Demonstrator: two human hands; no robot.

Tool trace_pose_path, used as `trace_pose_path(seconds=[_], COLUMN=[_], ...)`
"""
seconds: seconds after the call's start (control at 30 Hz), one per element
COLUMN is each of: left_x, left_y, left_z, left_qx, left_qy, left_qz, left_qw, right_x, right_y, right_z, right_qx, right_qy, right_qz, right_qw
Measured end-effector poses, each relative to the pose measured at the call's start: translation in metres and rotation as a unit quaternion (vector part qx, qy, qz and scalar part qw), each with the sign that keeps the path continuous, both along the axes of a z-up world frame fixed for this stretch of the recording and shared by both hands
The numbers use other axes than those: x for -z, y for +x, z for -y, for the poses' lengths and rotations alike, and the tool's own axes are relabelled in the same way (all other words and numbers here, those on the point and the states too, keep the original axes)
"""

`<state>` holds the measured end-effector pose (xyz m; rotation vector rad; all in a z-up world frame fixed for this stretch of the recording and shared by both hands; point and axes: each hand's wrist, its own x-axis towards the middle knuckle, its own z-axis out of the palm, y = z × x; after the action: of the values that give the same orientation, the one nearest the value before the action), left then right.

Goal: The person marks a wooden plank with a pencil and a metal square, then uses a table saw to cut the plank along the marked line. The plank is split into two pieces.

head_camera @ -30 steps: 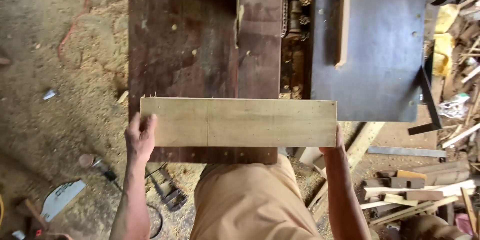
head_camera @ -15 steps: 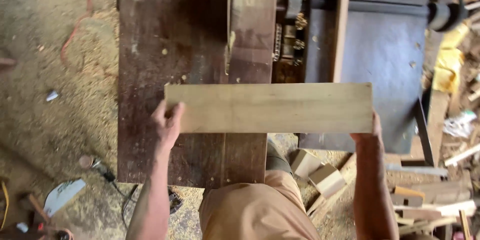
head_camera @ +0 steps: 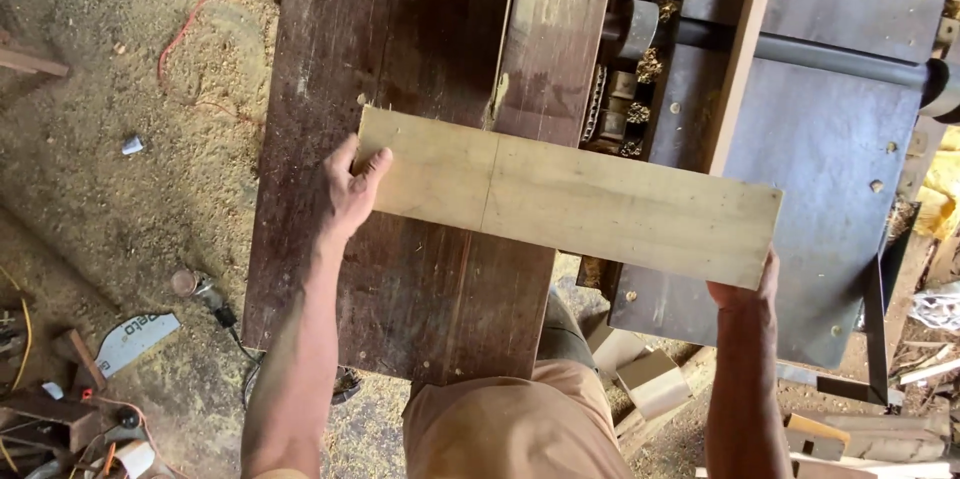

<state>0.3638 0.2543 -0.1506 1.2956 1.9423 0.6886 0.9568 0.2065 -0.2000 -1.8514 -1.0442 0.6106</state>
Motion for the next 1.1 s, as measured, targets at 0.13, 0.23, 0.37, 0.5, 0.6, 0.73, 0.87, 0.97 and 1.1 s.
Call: trace_pose_path(seconds=[0.13,0.23,0.37,0.5,0.6,0.73,0.87,0.97,1.1], left_x=[0.018,-0.018,-0.052,-0.036,-0.014,-0.011,-0.031,-0.036,-0.039], left_y=[-0.019,-0.002,0.026,0.017,0.021,0.014,0.023,0.025,0.027], left_z=[-0.009,-0.017,-0.020,-0.018,-0.025,-0.021,-0.027,-0.033,-0.042], left_qx=[-0.007,-0.002,-0.037,-0.036,-0.085,-0.079,-0.092,-0.091,-0.068], left_qy=[0.036,0.070,0.088,0.071,0.088,0.065,0.070,0.083,0.100], left_qz=[0.043,0.028,0.040,0.037,0.055,0.050,0.054,0.077,0.086], left_qw=[0.998,0.997,0.995,0.996,0.991,0.993,0.992,0.989,0.989], right_x=[-0.003,-0.006,-0.009,-0.007,-0.001,-0.005,-0.008,-0.014,-0.021], right_y=[-0.027,-0.033,-0.033,-0.030,-0.023,-0.023,-0.020,-0.021,-0.025], right_z=[0.000,-0.005,-0.020,-0.036,-0.039,-0.046,-0.051,-0.056,-0.061], right_qx=[0.015,0.034,0.040,0.043,0.073,0.103,0.139,0.151,0.174], right_qy=[0.007,0.012,0.021,0.026,0.025,0.041,0.051,0.062,0.078], right_qz=[-0.005,-0.010,-0.015,-0.025,-0.028,-0.033,-0.032,-0.033,-0.037], right_qw=[1.000,0.999,0.999,0.998,0.997,0.993,0.988,0.986,0.981])
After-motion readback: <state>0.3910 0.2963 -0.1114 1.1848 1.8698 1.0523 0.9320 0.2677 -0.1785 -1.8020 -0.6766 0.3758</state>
